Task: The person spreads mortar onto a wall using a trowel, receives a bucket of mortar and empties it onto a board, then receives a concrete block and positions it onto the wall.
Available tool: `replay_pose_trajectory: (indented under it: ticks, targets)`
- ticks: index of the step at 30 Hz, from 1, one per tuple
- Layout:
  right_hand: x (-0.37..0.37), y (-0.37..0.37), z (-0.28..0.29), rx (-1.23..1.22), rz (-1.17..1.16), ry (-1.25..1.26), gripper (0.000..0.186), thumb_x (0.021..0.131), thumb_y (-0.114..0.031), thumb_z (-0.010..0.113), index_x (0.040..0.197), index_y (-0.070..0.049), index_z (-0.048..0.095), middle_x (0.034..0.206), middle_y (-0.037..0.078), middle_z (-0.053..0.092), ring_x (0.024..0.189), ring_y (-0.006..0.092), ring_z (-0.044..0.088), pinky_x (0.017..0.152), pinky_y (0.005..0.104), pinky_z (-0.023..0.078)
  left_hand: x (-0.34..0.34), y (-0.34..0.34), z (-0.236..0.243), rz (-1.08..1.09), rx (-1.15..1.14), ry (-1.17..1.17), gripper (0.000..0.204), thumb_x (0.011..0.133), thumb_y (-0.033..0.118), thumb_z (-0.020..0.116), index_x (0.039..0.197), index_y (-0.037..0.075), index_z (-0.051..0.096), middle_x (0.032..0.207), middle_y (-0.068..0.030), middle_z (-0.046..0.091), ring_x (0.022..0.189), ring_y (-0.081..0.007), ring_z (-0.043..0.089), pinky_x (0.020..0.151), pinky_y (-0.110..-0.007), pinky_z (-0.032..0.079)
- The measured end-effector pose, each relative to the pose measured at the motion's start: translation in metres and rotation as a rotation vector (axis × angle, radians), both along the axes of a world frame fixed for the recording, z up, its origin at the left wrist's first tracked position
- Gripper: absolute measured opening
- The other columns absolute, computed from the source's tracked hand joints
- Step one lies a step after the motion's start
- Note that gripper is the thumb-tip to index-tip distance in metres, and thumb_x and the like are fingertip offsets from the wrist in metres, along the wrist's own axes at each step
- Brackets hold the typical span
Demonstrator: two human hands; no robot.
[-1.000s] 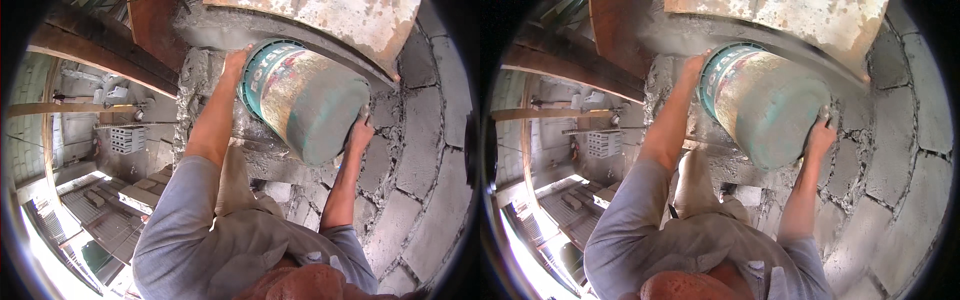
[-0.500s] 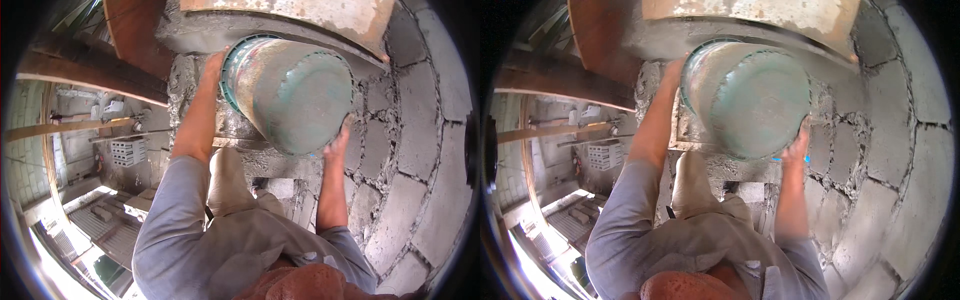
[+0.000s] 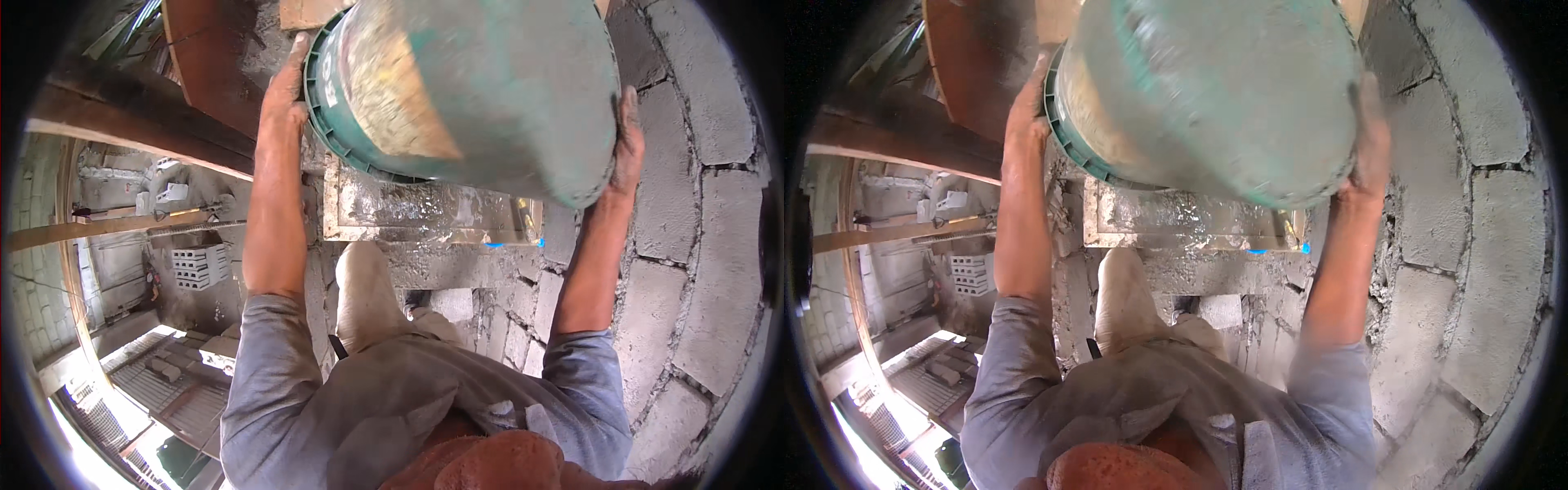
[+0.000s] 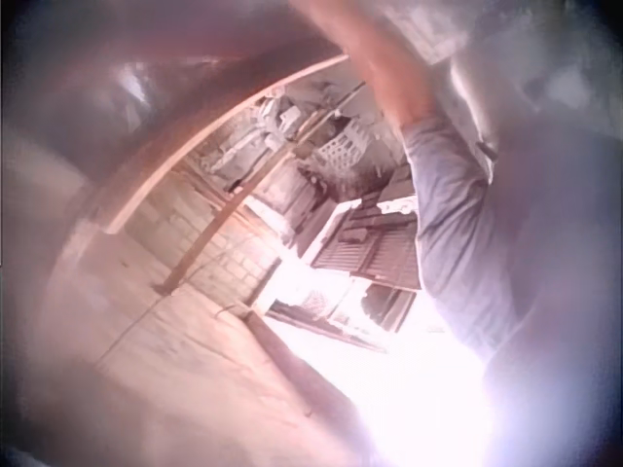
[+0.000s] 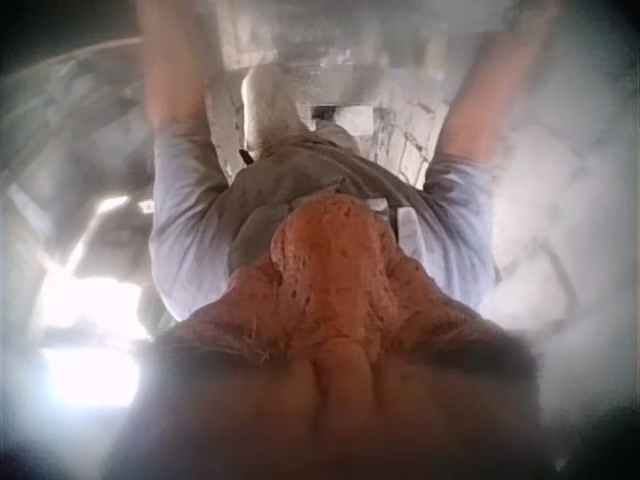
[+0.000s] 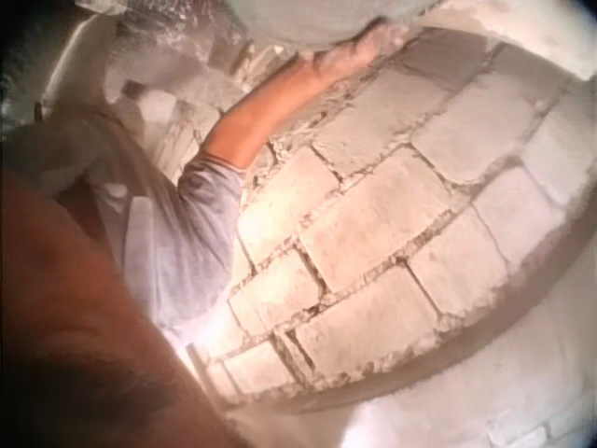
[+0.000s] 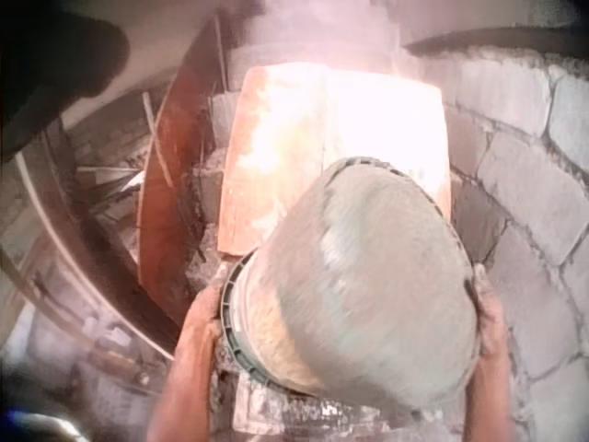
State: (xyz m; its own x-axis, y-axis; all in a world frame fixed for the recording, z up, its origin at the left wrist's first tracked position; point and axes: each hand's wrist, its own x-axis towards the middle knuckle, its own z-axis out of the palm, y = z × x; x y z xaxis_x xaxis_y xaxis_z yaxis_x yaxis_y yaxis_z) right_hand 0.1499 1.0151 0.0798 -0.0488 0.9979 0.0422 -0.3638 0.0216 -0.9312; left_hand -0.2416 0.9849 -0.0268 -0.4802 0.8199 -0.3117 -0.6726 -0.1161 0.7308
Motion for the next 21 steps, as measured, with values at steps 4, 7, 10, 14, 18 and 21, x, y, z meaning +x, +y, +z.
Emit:
replay_pose_trajectory:
  ticks: [4,7,10,14,18,21]
  targets:
    - [0.025,-0.005,0.029,0.055,0.112,0.127,0.052,0.098,-0.038,0.051,0.128,0.004,0.053,0.122,0.018,0.061,0.108,0.0281,0.062,0.094,0.0392,0.051,0.006,-0.014,0.055,-0.087,0.038,0.186,0.051,0.086,0.033,0.073,0.119,-0.003,0.06,0.112,-0.0168,0.066,0.098,-0.0262,0.065,0.085,-0.039,0.055]
    - [0.04,0.007,0.014,0.0,0.064,0.03,0.053,0.097,-0.036,0.052,0.131,0.005,0.05,0.129,0.017,0.057,0.114,0.0262,0.058,0.097,0.0386,0.047,0.024,0.0,0.072,-0.108,0.035,0.296,0.052,0.09,0.04,0.068,0.119,-0.003,0.061,0.117,-0.016,0.064,0.099,-0.0238,0.064,0.086,-0.038,0.053]
    - [0.103,-0.005,-0.05,0.075,0.071,0.142,0.054,0.097,-0.032,0.054,0.134,0.006,0.048,0.135,0.013,0.053,0.122,0.0236,0.052,0.105,0.0379,0.04,0.083,-0.012,0.088,-0.121,0.161,0.329,0.046,0.092,0.028,0.067,0.123,-0.004,0.059,0.12,-0.0137,0.063,0.108,-0.0237,0.061,0.094,-0.038,0.049]
    - [0.141,-0.088,-0.096,-0.179,-0.091,0.265,0.049,0.095,-0.028,0.058,0.132,0.002,0.051,0.133,0.009,0.055,0.116,0.0199,0.052,0.101,0.0373,0.041,0.099,-0.035,0.12,-0.248,0.032,0.382,0.045,0.095,0.03,0.06,0.122,-0.006,0.058,0.118,-0.0172,0.063,0.105,-0.0253,0.062,0.095,-0.039,0.048]
    - [0.201,-0.159,-0.177,-0.3,-0.264,0.244,0.045,0.093,-0.027,0.06,0.13,-0.001,0.055,0.127,0.009,0.059,0.107,0.0195,0.056,0.096,0.0372,0.045,0.204,-0.04,0.166,-0.226,0.15,0.755,0.042,0.095,0.031,0.059,0.119,-0.004,0.062,0.109,-0.014,0.067,0.093,-0.0186,0.063,0.086,-0.031,0.049]
    - [0.238,-0.205,-0.224,-0.344,-0.257,0.216,0.043,0.093,-0.026,0.06,0.129,-0.003,0.056,0.123,0.01,0.061,0.103,0.0196,0.058,0.093,0.0371,0.047,0.245,-0.047,0.191,-0.234,0.288,0.98,0.037,0.092,0.029,0.063,0.111,-0.003,0.067,0.097,-0.0083,0.069,0.084,-0.011,0.06,0.078,-0.025,0.047]
